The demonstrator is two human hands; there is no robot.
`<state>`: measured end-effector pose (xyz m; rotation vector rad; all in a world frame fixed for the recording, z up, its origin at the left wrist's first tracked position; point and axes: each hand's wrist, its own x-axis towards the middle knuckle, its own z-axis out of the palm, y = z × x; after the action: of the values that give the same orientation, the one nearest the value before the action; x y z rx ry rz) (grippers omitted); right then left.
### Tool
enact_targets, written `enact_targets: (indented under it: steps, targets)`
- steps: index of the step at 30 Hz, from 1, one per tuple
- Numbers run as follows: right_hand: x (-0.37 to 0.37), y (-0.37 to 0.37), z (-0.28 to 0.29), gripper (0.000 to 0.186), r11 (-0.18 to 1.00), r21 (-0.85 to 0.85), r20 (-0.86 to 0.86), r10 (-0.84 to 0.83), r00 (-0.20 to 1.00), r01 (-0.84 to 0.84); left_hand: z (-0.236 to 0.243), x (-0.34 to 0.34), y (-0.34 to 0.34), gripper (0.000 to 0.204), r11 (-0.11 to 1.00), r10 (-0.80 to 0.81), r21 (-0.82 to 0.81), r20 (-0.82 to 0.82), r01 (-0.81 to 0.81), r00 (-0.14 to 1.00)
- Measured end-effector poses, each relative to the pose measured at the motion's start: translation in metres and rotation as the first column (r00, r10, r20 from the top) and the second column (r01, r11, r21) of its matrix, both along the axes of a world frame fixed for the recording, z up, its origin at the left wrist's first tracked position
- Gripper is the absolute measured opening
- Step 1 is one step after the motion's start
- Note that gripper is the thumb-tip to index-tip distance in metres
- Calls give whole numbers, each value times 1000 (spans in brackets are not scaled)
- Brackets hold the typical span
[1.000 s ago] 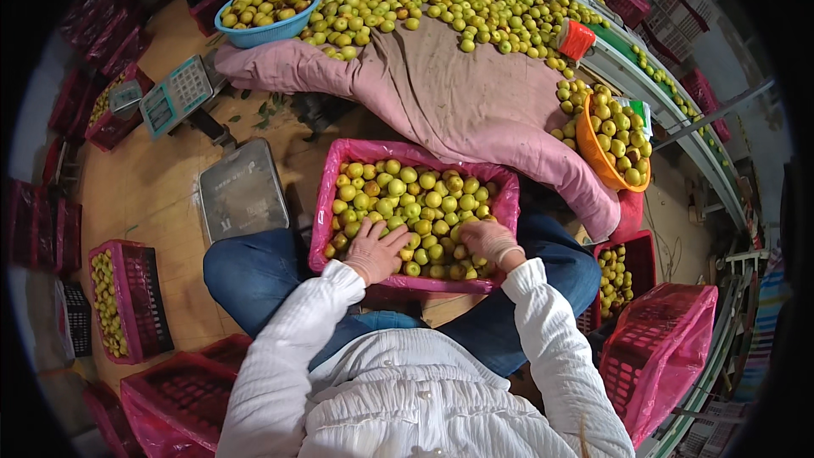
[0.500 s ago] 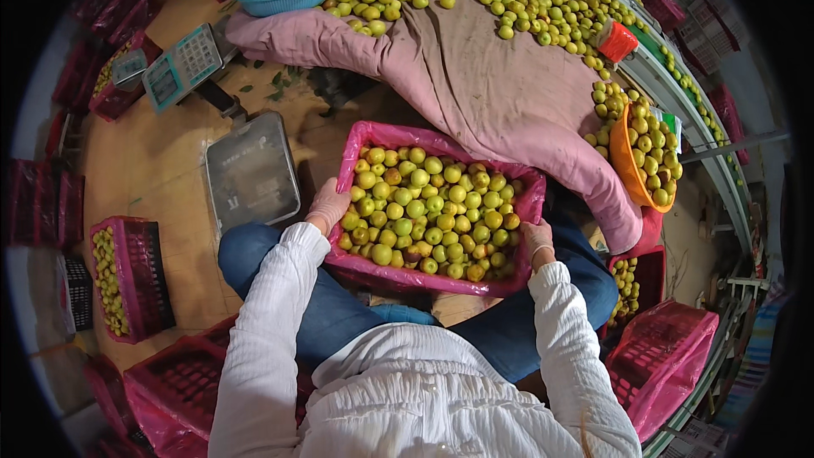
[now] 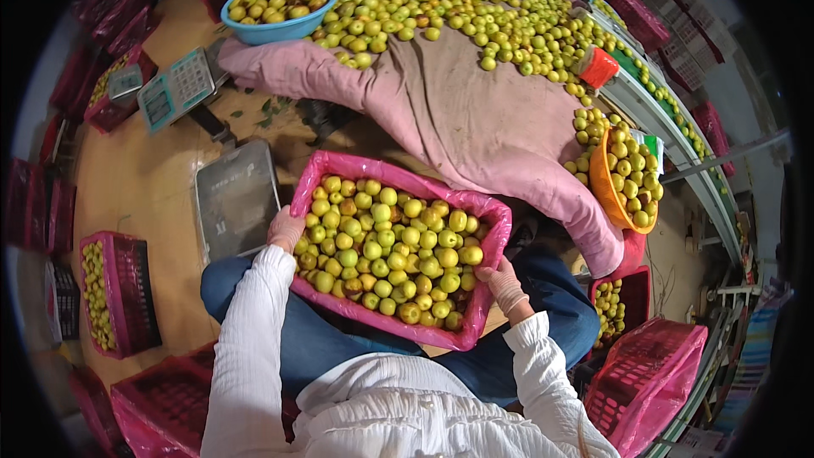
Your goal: The person sorts green plums from a large pile on a table into pink crates and bowls. They pick up individual plums, inspect them, and place them into containers while seated on the floor.
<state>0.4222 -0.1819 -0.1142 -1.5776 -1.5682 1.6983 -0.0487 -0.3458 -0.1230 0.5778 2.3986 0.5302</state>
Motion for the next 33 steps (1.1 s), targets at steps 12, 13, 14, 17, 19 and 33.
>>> enact_targets:
  steps: [12,13,14,17,19,33]
  targets:
    - [16,19,-36,33,874,-107,107,-463,880,474,39,48,-6,29,971,-138,217,155,103,978]
    - [22,23,-44,33,888,-67,125,-445,887,455,29,46,-6,30,961,-124,266,178,73,976]
    - [16,21,-38,33,906,-47,164,-408,898,420,21,47,-13,31,951,-99,307,205,32,974]
    - [2,21,-28,35,941,-98,293,-283,913,323,-27,35,-18,43,997,3,83,99,-11,995]
    - [-7,18,-15,37,967,-53,253,-227,940,248,-23,29,-12,45,996,75,49,45,-77,996]
    - [16,34,-53,37,949,100,318,-317,894,300,43,47,3,35,997,-49,61,112,42,992]
